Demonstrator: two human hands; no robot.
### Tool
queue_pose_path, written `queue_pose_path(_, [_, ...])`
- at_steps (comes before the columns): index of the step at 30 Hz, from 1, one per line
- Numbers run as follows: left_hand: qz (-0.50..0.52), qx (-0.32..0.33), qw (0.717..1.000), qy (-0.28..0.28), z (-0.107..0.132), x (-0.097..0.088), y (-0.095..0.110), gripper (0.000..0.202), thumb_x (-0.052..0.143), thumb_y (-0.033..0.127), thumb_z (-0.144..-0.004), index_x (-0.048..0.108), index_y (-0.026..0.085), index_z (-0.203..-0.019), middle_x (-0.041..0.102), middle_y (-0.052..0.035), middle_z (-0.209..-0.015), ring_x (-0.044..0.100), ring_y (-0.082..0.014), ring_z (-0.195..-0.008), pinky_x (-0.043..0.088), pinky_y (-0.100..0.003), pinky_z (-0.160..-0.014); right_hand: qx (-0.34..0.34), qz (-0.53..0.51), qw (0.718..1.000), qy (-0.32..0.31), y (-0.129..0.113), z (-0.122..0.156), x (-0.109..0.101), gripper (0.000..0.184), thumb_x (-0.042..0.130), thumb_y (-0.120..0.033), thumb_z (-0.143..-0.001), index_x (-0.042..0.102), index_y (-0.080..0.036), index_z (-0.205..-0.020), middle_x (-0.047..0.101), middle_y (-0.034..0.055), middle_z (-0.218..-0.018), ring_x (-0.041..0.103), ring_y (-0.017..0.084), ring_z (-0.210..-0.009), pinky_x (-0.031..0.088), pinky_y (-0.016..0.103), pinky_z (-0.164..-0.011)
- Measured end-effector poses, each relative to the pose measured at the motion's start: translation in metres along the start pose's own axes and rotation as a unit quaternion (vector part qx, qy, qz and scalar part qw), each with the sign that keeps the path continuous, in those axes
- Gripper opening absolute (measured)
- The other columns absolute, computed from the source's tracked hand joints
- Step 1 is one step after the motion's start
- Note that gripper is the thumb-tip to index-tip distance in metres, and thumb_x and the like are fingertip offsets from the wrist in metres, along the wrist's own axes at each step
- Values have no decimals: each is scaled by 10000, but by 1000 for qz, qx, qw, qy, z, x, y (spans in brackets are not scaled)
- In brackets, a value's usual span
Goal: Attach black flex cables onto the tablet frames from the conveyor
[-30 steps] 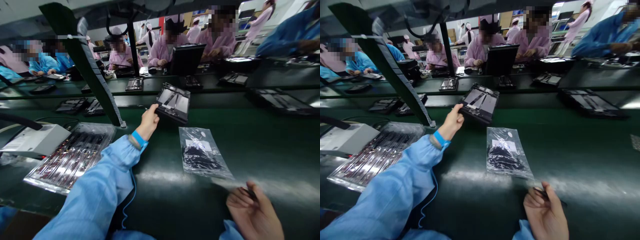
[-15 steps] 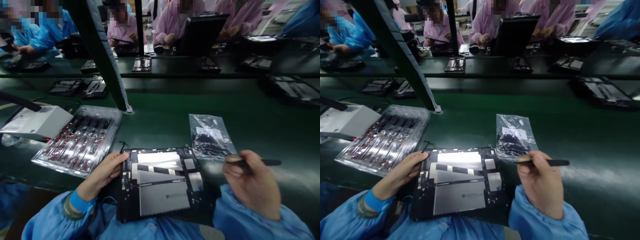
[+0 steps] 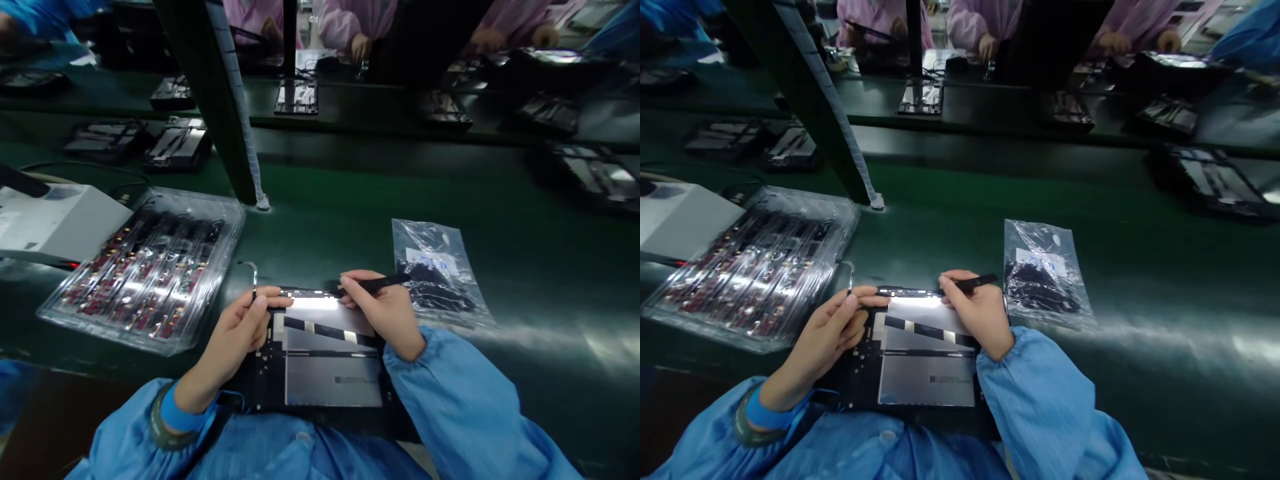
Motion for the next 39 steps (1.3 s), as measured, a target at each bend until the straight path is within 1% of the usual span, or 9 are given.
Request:
queue_pose_path(6, [-21, 10, 999, -23, -1, 0, -5, 319, 586, 429, -870, 608, 182, -1072, 705, -105, -950, 296, -18, -409, 253, -168, -367, -102, 111, 988, 16, -1, 6, -3, 226, 648, -413, -815, 709, -195, -818, 696, 39, -684, 663, 186, -611, 527, 300, -599])
queue_pose_path(12, [-58, 3, 993, -100, 6, 14, -4, 307, 556, 457, -881, 599, 210, -1058, 702, -79, -913, 311, -22, -400, 248, -190, -387, -120, -4, 991, 51, -29, 11, -18, 351, 491, -413, -921, 647, -191, -698, 698, 60, -872, 645, 181, -781, 511, 322, -749])
queue_pose_path(15, [-82, 12, 986, -148, 12, 31, -1, 283, 528, 438, -900, 604, 217, -1059, 711, -75, -920, 426, -56, -457, 314, -204, -430, -86, 3, 996, -11, -49, 17, -5, 282, 535, -424, -888, 695, -194, -853, 699, 66, -959, 634, 173, -747, 518, 310, -690])
queue_pose_path(20, [-162, 89, 957, -223, 21, 51, 7, 246, 451, 348, -941, 622, 176, -980, 705, -86, -908, 634, -172, -808, 480, -276, -693, -37, -13, 994, -98, -65, 33, 34, 269, 629, -450, -793, 698, -194, -841, 657, 7, -624, 578, 146, -504, 465, 251, -453])
queue_pose_path(23, [-275, 245, 921, -126, 20, 42, 18, 175, 497, 260, -918, 608, 186, -1031, 680, -81, -966, 616, -189, -894, 469, -323, -802, -133, 32, 989, -55, -71, 39, 42, 162, 606, -319, -833, 647, -194, -740, 643, 8, -642, 600, 148, -560, 475, 250, -495])
queue_pose_path(26, [-375, 410, 830, 53, 24, 27, 31, 118, 591, 169, -851, 609, 212, -960, 655, -50, -896, 587, -188, -871, 443, -334, -798, -316, 125, 940, -22, -78, 48, 44, 88, 556, -160, -851, 627, -195, -812, 662, 43, -776, 624, 169, -725, 509, 287, -646])
queue_pose_path(29, [-416, 437, 789, 119, 26, 23, 34, 72, 602, 158, -840, 599, 213, -886, 631, -37, -823, 575, -183, -811, 440, -330, -746, -407, 209, 889, -31, -79, 58, 49, 141, 514, -102, -859, 626, -184, -836, 664, 68, -793, 610, 182, -752, 512, 309, -675])
queue_pose_path(35, [-416, 389, 815, 107, 20, 24, 32, 57, 553, 189, -868, 606, 209, -862, 640, -40, -835, 577, -181, -815, 433, -336, -750, -454, 281, 842, -81, -78, 65, 56, 187, 475, -99, -881, 648, -159, -843, 659, 78, -779, 569, 176, -676, 474, 294, -577])
queue_pose_path(39, [-355, 326, 873, 84, 14, 22, 30, 86, 572, 173, -823, 595, 196, -744, 609, -20, -737, 566, -167, -747, 431, -304, -698, -385, 184, 897, -118, -74, 60, 52, 176, 500, -126, -872, 633, -185, -772, 650, 43, -739, 570, 153, -665, 464, 273, -584])
Point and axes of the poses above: each hand's wrist, its own z-axis away from the middle knuckle, its own x-axis out of the palm, y = z × x, the point moved 4 cm from there along -z, towards the middle knuckle
